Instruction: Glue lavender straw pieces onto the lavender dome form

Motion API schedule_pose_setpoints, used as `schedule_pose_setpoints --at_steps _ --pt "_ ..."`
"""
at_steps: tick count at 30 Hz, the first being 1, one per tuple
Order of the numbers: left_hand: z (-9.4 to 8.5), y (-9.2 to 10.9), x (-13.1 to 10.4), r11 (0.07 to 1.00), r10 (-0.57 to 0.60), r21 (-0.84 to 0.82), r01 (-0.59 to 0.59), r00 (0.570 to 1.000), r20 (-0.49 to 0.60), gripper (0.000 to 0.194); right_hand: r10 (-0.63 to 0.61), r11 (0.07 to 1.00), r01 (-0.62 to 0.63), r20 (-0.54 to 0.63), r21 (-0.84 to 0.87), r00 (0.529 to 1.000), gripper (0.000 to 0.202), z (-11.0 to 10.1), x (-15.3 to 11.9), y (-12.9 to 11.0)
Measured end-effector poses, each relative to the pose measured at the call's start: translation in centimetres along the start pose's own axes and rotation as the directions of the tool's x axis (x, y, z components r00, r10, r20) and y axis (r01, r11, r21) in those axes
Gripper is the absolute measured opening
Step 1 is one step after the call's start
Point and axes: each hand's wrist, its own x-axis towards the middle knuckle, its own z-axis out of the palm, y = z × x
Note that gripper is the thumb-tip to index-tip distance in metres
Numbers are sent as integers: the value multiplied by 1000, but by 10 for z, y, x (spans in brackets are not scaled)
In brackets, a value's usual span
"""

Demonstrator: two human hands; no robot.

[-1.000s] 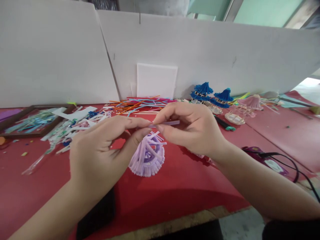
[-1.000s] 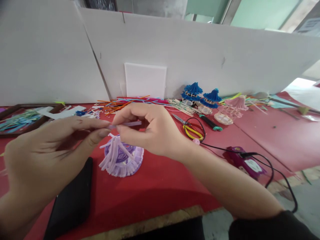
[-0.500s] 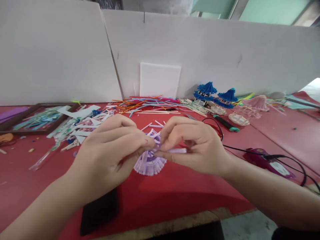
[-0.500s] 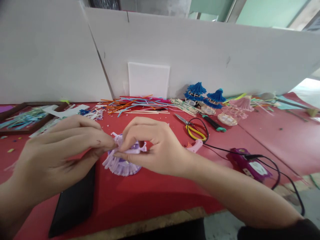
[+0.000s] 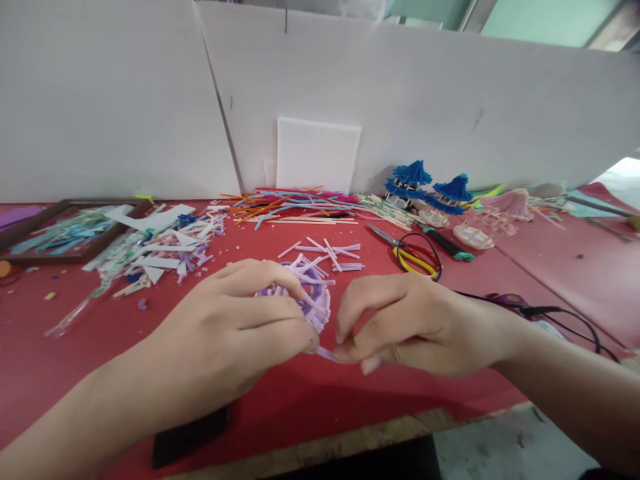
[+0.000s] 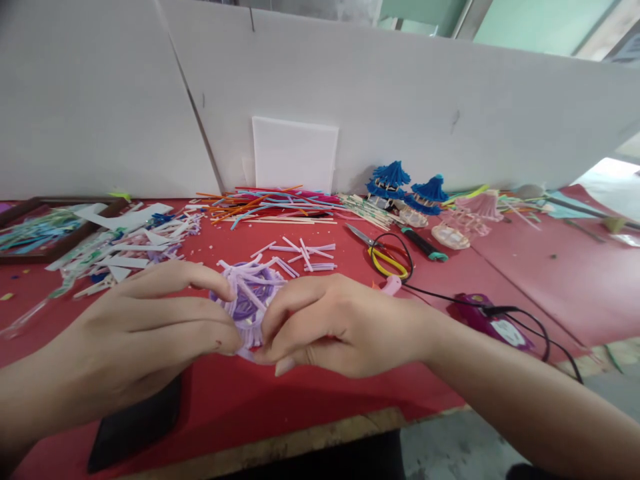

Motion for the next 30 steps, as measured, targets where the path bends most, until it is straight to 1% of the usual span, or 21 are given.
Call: schedule_pose_setpoints --at_steps 2,4,6,8,9,10,11,12,13,14,15,16,17,19,21,22,23,27,30 --pt "-3 0 1 999 -31 -13 31 999 43 31 15 1000 -14 19 -15 1000 16 -2 0 -4" --pt "-6 -1 2 998 -57 -37 60 996 64 35 14 999 -15 -21 -34 1000 15 -2 0 -8" --pt "-10 -2 1 996 -76 -47 78 997 35 37 1 997 -10 -116 -71 993 9 -2 0 -9" --pt "-14 -3 0 994 -108 -14 108 994 -11 38 -23 993 -4 -226 -122 974 4 -3 1 -8" --pt "-15 -3 0 991 -136 15 136 990 -46 36 -43 989 1 -275 -149 961 3 -3 0 -6" --pt "-16 -3 -1 981 -184 52 189 978 -97 32 -66 983 7 -324 -181 944 5 -3 0 -4" --pt "-16 -2 -2 957 -259 90 276 952 -163 26 -93 976 10 -374 -219 923 8 -3 -1 -1" --pt "-15 -1 -4 917 -348 117 381 909 -228 20 -124 964 8 -424 -264 897 11 -2 -2 2" --pt "-13 0 -6 862 -439 133 489 852 -286 17 -156 950 0 -473 -313 867 13 -1 -4 6" --pt "-10 1 -8 806 -515 139 576 797 -316 21 -185 933 -17 -518 -360 835 16 1 -5 10" --pt "-6 2 -10 757 -582 132 640 752 -308 30 -212 916 -33 -551 -400 807 17 4 -7 14" --pt "-2 3 -12 729 -632 108 676 725 -274 40 -237 901 -40 -567 -432 789 18 8 -8 19" --pt "4 4 -14 715 -670 69 696 710 -220 48 -255 889 -41 -568 -456 782 18 12 -9 23" --pt "14 5 -16 685 -726 -37 728 677 -121 56 -276 874 -26 -540 -485 795 16 21 -11 32" --pt "23 3 -17 650 -759 -125 750 648 -61 54 -283 859 -14 -497 -512 820 14 28 -12 39" --pt "26 1 -17 646 -760 -159 747 649 -43 51 -285 850 -14 -482 -527 829 14 31 -12 41" --pt "28 -2 -17 651 -751 -191 734 660 -25 48 -288 840 -15 -469 -543 835 14 33 -12 44" --pt "29 -17 -18 711 -666 -264 652 744 43 39 -322 805 11 -423 -593 847 11 38 -13 48" --pt "27 -26 -19 752 -614 -269 602 788 48 39 -344 779 38 -377 -626 860 11 41 -13 49"
